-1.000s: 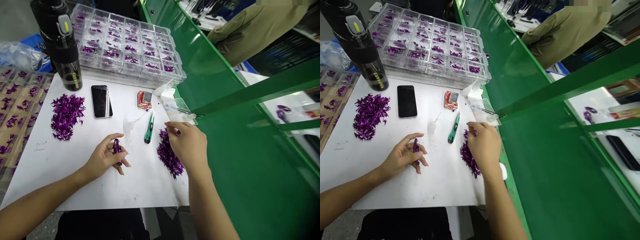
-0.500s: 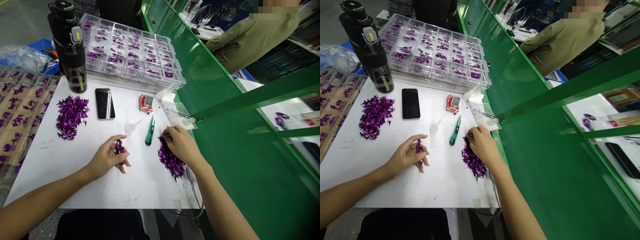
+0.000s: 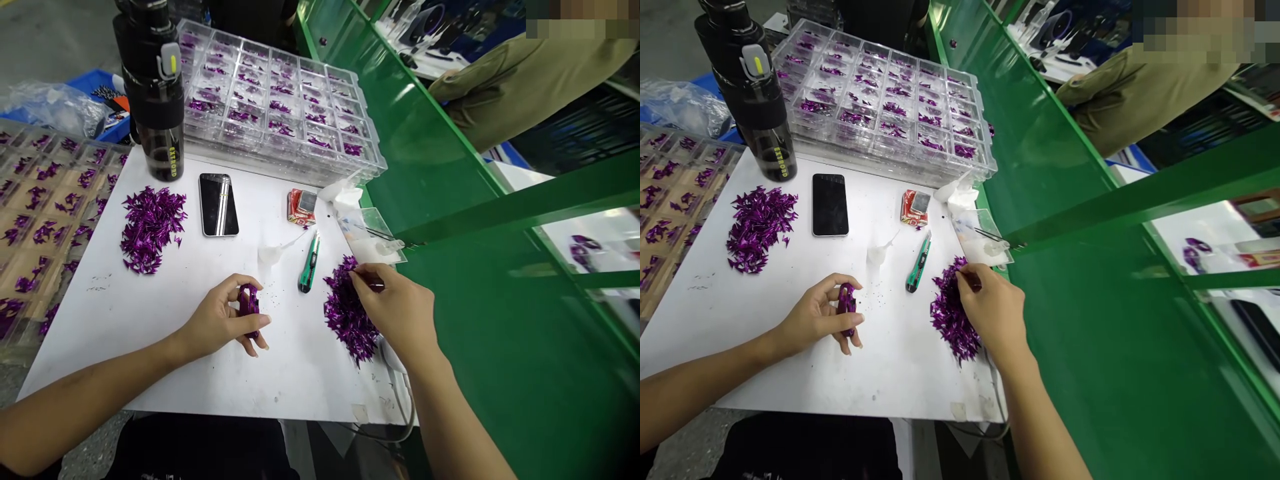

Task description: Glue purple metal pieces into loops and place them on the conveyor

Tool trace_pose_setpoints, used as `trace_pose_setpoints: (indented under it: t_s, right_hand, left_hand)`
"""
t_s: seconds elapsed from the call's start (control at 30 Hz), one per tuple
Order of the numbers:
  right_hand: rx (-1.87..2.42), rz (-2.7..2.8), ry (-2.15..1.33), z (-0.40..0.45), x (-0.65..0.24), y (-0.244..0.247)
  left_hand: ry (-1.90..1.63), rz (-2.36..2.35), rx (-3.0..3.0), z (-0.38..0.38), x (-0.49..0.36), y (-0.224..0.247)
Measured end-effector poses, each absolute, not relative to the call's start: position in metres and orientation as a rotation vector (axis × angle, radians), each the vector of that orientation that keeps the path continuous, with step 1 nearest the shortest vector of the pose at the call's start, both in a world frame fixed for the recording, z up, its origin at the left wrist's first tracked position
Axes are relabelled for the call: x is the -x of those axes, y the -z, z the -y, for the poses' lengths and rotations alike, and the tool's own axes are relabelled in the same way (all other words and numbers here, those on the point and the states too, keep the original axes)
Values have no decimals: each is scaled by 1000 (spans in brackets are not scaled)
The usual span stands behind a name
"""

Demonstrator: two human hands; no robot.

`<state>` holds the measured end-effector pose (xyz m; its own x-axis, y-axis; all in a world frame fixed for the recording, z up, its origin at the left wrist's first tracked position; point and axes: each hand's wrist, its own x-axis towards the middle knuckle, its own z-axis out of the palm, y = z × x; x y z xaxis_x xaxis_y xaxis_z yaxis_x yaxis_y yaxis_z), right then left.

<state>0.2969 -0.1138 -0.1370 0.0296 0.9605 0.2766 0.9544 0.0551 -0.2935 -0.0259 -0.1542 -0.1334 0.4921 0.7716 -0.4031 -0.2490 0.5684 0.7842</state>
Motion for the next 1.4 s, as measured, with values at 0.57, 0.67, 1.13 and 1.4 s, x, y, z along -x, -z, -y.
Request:
trace_pose_setpoints:
  t_s: [0.57,0.67,1.13,1.4]
  right_hand:
    - [1165,2069,-2,156,-147,100]
    - [1125,2003,-11,153,-131,115]
    - [1108,2019,-88,159,-124,132]
    - [1181,2084,178,166,-109,138]
  left_hand:
    - [-977,-856,-536,152,26,139]
    - [-1013,-871,-501,149,27,140]
    - [-1068,-936,-408,150,23,141]
    - [-1123,-952,-358,150,22,137]
